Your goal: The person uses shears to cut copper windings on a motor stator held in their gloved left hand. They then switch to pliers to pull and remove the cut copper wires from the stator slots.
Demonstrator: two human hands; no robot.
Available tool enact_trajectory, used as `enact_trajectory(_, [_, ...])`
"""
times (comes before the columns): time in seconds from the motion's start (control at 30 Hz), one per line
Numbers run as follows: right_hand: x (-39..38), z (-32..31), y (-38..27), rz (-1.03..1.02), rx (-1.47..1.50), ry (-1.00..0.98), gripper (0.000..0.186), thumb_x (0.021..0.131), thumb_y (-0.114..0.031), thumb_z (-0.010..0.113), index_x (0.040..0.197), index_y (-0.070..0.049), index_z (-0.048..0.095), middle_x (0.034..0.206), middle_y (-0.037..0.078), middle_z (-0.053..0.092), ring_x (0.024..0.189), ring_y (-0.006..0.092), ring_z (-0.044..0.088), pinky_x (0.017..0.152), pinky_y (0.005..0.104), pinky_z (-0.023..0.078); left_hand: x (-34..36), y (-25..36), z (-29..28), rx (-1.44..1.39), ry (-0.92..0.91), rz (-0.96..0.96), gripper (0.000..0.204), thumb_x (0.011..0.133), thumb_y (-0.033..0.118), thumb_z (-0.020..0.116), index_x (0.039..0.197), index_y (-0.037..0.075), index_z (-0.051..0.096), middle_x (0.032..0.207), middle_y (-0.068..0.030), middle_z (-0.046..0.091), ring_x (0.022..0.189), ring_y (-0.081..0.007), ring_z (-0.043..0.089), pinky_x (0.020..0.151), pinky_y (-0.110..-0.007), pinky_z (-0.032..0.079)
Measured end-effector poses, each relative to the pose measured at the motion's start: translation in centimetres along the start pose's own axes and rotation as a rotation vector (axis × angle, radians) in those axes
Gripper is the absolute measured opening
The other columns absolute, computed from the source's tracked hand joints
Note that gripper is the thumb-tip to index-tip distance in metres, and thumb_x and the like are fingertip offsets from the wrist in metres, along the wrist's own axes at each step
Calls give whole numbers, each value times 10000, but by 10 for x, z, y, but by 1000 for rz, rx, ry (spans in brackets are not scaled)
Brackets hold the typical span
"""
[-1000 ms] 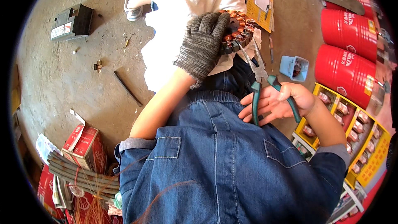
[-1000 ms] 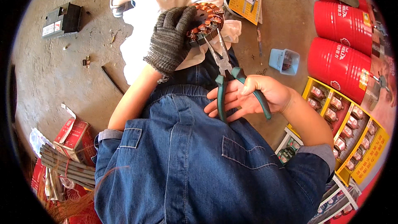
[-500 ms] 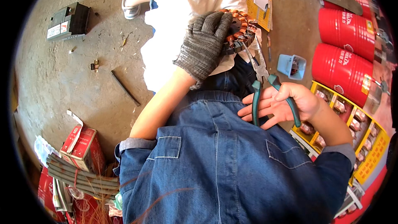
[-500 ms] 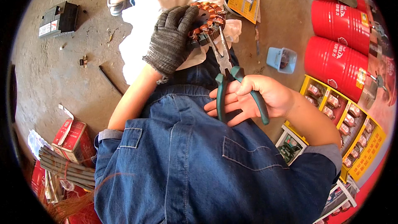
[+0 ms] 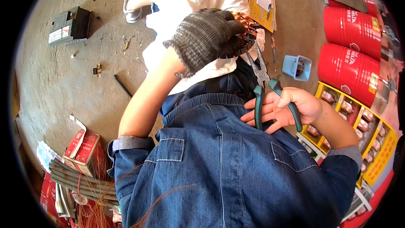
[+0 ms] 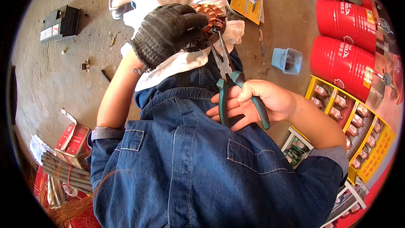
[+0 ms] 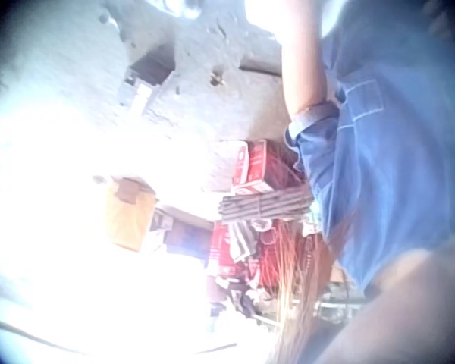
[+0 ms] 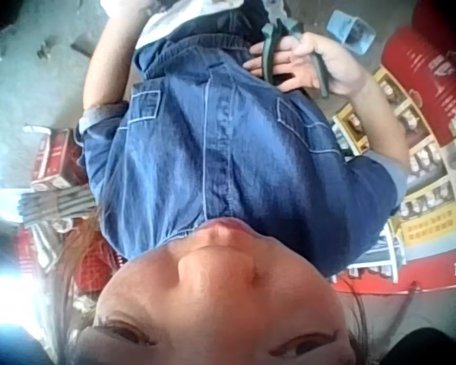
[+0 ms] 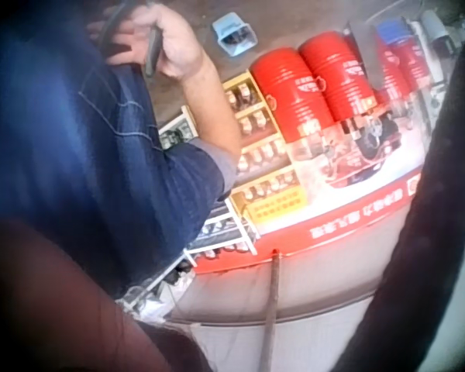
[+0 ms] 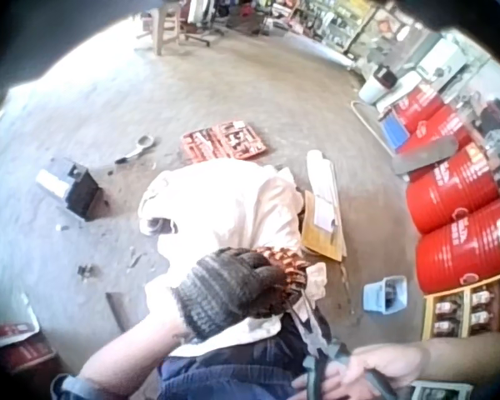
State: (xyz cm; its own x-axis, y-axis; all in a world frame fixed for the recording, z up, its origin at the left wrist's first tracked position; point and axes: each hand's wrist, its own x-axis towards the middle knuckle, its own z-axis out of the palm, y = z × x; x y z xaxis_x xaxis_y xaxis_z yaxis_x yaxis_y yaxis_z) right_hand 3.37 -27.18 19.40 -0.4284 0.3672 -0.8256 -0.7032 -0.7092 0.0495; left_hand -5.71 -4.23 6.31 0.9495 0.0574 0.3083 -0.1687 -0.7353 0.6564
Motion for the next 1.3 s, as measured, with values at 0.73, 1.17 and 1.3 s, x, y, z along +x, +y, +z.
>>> enact_trajectory(0.73, [-12, 12, -25, 58, -29, 49, 607, 934, -284, 418, 1432, 65, 408, 1476, 308, 429, 1354, 382, 473, 1091, 523, 417, -48, 70, 78, -186, 262, 199, 383, 806, 230, 637, 1151, 63, 663, 1056, -144, 648, 852, -270, 691, 617, -363, 579])
enact_trajectory(1.17, [-2, -13, -29, -17, -18, -78, 683, 890, -355, 438, 1398, 101, 439, 1354, 335, 519, 1270, 464, 526, 1047, 516, 451, -34, 67, 83, -198, 378, 196, 360, 751, 241, 661, 1091, 126, 685, 884, -59, 649, 738, -247, 662, 566, -390, 511])
enact_trajectory(1.3, [10, -45, -8, -82, 41, -157, 616, 901, -356, 454, 1312, 99, 514, 1171, 251, 635, 1082, 412, 638, 999, 507, 471, -31, 65, 80, -120, 369, 303, 397, 693, 260, 670, 1083, 191, 690, 992, -39, 663, 853, -251, 675, 647, -392, 543])
